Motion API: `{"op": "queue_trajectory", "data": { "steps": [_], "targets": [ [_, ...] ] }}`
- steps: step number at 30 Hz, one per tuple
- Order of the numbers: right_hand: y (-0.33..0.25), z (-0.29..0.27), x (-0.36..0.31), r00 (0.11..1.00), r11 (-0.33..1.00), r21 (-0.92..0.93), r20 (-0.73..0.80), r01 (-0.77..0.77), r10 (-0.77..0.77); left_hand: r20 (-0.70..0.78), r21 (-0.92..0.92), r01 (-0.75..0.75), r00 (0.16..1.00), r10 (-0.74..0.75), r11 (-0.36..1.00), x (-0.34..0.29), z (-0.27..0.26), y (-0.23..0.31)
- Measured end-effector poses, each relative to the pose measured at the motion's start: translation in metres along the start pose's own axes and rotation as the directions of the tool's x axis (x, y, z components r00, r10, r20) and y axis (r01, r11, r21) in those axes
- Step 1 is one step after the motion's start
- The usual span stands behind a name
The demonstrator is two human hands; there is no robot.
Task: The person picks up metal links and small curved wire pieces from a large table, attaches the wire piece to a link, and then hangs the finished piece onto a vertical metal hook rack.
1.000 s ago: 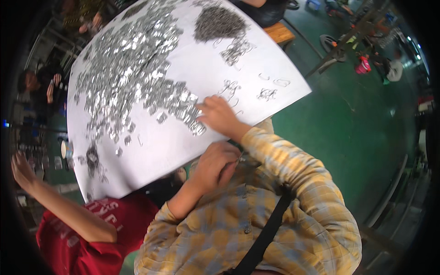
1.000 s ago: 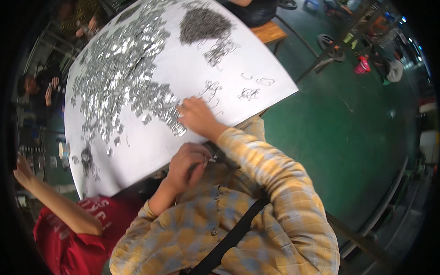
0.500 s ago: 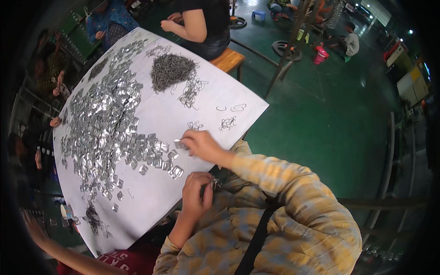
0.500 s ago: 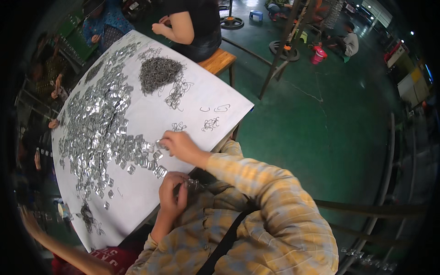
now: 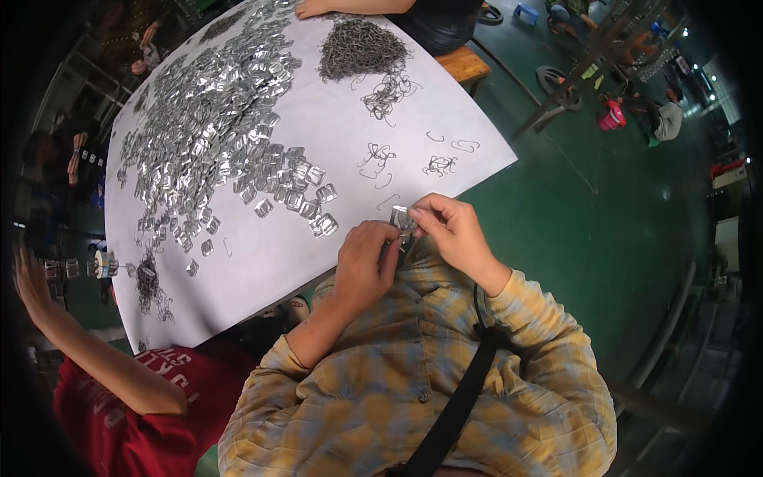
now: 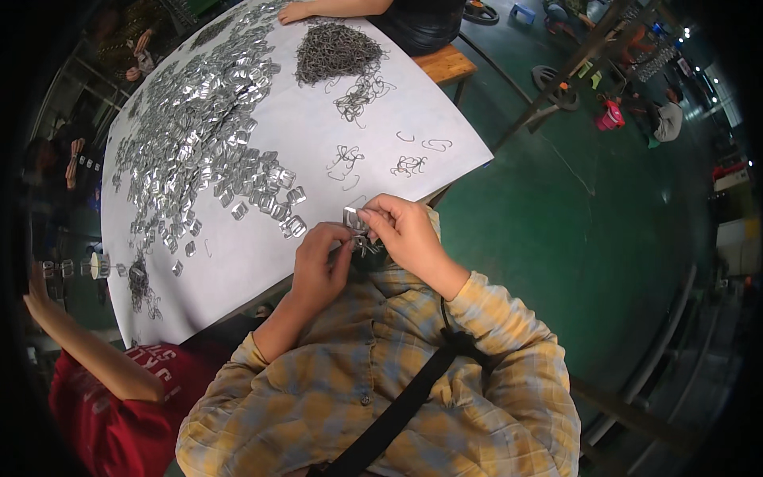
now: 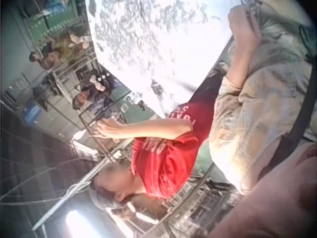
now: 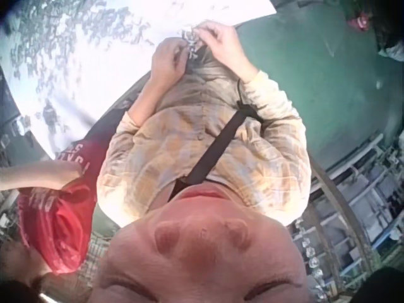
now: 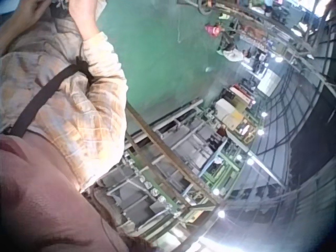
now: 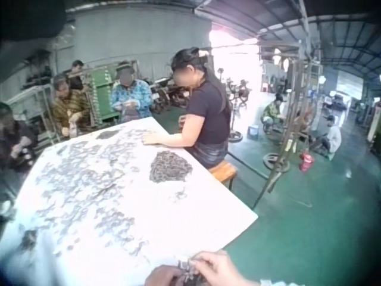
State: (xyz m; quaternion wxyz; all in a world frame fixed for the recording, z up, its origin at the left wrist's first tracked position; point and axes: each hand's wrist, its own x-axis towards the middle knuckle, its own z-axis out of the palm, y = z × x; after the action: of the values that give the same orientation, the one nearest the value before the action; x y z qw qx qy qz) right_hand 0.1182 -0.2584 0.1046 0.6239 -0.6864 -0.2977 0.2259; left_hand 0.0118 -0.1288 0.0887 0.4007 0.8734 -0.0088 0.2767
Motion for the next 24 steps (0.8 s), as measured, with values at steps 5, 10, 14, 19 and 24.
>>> {"op": "queue_trajectory", "data": {
  "steps": [5, 10, 14, 19, 24],
  "targets": [
    [0.002, 0.007, -0.006, 0.998, 0.998, -0.061, -0.053, 0.026, -0.030, 0.058, 0.069, 0.026, 0.998, -0.030, 0.997, -0.005, 0.001, 0.000],
    [0.001, 0.007, -0.011, 0.982, 0.968, -0.209, -0.097, 0.142, -0.164, 0.090, 0.084, 0.004, 0.996, -0.012, 0.996, -0.006, 0.000, -0.006],
    [0.004, 0.006, -0.014, 0.961, 0.938, -0.278, -0.119, 0.208, -0.248, 0.255, -0.044, 0.006, 0.967, 0.005, 0.999, 0.006, -0.013, -0.015],
    [0.000, 0.004, -0.017, 0.959, 0.926, -0.308, -0.107, 0.218, -0.262, 0.170, 0.188, -0.006, 0.985, -0.027, 0.982, 0.041, -0.007, -0.060],
    [-0.004, 0.006, -0.018, 0.964, 0.934, -0.300, -0.116, 0.194, -0.237, 0.282, 0.619, -0.208, 0.959, 0.033, 0.757, 0.059, 0.036, -0.084]
  ]
}}
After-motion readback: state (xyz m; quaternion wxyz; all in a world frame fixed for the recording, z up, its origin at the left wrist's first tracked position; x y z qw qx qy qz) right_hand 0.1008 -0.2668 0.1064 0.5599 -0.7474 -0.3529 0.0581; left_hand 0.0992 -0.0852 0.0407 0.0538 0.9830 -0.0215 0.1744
